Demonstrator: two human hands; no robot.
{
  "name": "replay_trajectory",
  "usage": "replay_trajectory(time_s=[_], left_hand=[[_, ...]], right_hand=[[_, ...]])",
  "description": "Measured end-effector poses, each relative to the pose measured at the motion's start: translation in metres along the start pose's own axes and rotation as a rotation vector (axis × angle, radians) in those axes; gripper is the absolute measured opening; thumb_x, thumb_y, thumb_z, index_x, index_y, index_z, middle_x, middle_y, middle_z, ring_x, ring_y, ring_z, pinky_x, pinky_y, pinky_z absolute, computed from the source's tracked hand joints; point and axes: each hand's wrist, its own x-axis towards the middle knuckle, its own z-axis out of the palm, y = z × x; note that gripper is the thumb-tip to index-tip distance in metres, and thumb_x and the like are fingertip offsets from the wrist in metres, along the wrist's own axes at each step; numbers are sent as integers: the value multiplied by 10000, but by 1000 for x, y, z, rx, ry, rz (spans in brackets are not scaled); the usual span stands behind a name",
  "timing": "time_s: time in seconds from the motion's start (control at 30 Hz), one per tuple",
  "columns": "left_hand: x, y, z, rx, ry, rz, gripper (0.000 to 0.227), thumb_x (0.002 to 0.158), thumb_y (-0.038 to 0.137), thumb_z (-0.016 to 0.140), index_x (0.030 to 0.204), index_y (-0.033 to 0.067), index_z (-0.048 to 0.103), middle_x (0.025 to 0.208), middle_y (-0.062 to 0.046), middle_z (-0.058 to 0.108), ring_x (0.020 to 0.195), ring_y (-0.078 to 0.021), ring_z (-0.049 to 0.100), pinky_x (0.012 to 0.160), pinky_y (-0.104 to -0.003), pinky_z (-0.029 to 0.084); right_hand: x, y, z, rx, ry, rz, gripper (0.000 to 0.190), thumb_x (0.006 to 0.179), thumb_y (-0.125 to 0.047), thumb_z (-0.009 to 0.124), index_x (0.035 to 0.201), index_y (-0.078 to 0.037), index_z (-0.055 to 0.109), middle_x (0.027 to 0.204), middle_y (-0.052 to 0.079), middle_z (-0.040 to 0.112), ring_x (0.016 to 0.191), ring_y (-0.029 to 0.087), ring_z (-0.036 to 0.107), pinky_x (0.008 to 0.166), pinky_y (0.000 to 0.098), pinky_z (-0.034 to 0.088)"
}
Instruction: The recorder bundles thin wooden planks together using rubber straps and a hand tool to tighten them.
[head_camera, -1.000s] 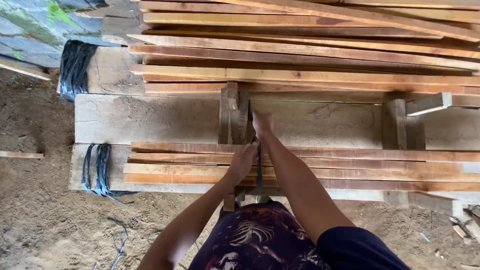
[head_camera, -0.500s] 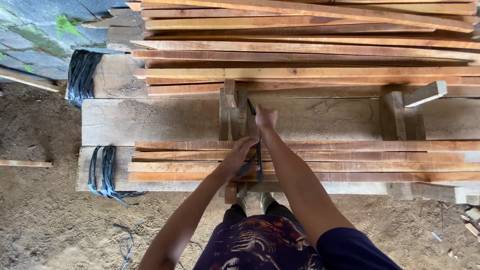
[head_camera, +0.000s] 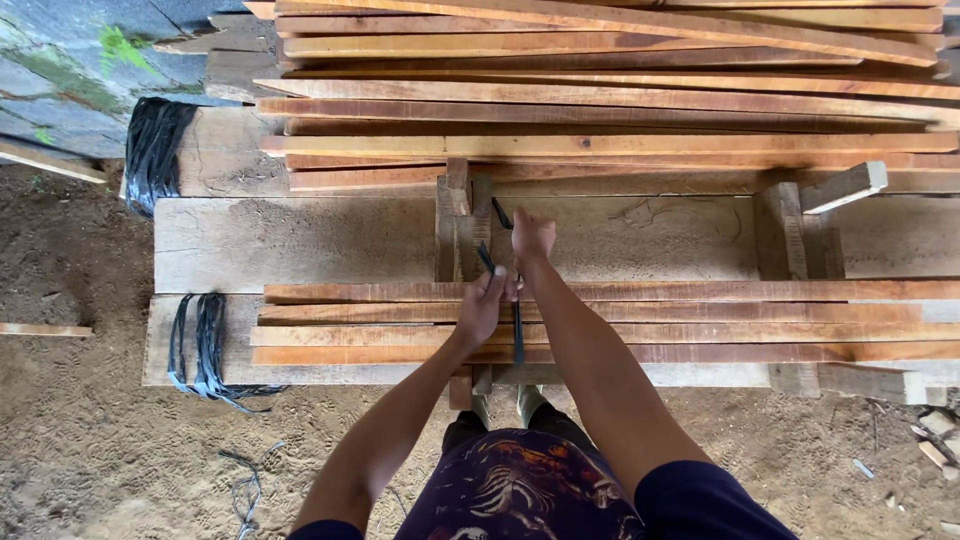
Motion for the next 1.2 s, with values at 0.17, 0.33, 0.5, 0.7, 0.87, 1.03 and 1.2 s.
replay_trajectory(time_s=[0.17, 0.33, 0.5, 0.7, 0.87, 1.03, 1.2], left_hand=[[-15, 43, 19, 59, 1, 63, 487, 1177, 179, 394, 695, 126, 437, 583, 21, 368, 579, -42, 348, 741, -332, 450], [-4, 56, 25, 258, -67, 189, 483, 1169, 119, 362, 690, 170, 396, 509, -20, 357, 480, -53, 256, 558, -278, 378], [-1, 42, 21, 319, -90, 216, 441, 1152, 166, 326, 725, 155, 437, 520, -11, 358, 427, -100, 272, 480, -257, 354], [11, 100, 39, 396, -72, 209, 427, 1129, 71, 369, 714, 142, 435, 497, -36, 338, 419, -123, 198, 454, -287, 311], [2, 54, 24, 259, -30, 204, 452, 1152, 88, 317, 732, 158, 468, 532, 10, 350, 466, -53, 214, 507, -248, 296], [0, 68, 40, 121, -40, 167, 463, 1169, 65, 296, 718, 122, 384, 549, 41, 318, 547, 0, 201, 540, -273, 254], [-3, 63, 30, 239, -107, 184, 432, 1163, 103, 309, 769, 143, 483, 541, 14, 320, 497, -60, 169, 548, -294, 203]], right_hand=[[-21, -7, -7, 2, -58, 110, 344, 815, -270, 709, 770, -120, 403, 687, 68, 445, 662, 178, 439, 627, 455, 425], [-31, -28, -17, -121, -164, -4, 423, 817, -238, 670, 602, -180, 310, 549, -1, 286, 556, 108, 301, 559, 396, 336], [-17, -19, -11, -771, -477, -233, 405, 891, -218, 624, 621, -67, 362, 557, 11, 265, 561, 81, 266, 532, 321, 343], [12, 35, 15, -387, -256, 28, 468, 853, -341, 682, 513, -135, 435, 485, 37, 447, 455, 162, 407, 453, 410, 376], [16, 22, 13, -508, -321, -142, 487, 922, -355, 606, 601, 7, 547, 552, 157, 506, 528, 214, 527, 526, 424, 425], [12, 24, 1, -788, -328, -227, 385, 953, -271, 469, 687, -7, 554, 627, 188, 579, 675, 419, 691, 685, 463, 543], [-9, 0, -6, -611, -180, -384, 356, 879, -225, 509, 607, -77, 333, 548, 89, 288, 530, 172, 367, 571, 331, 412]])
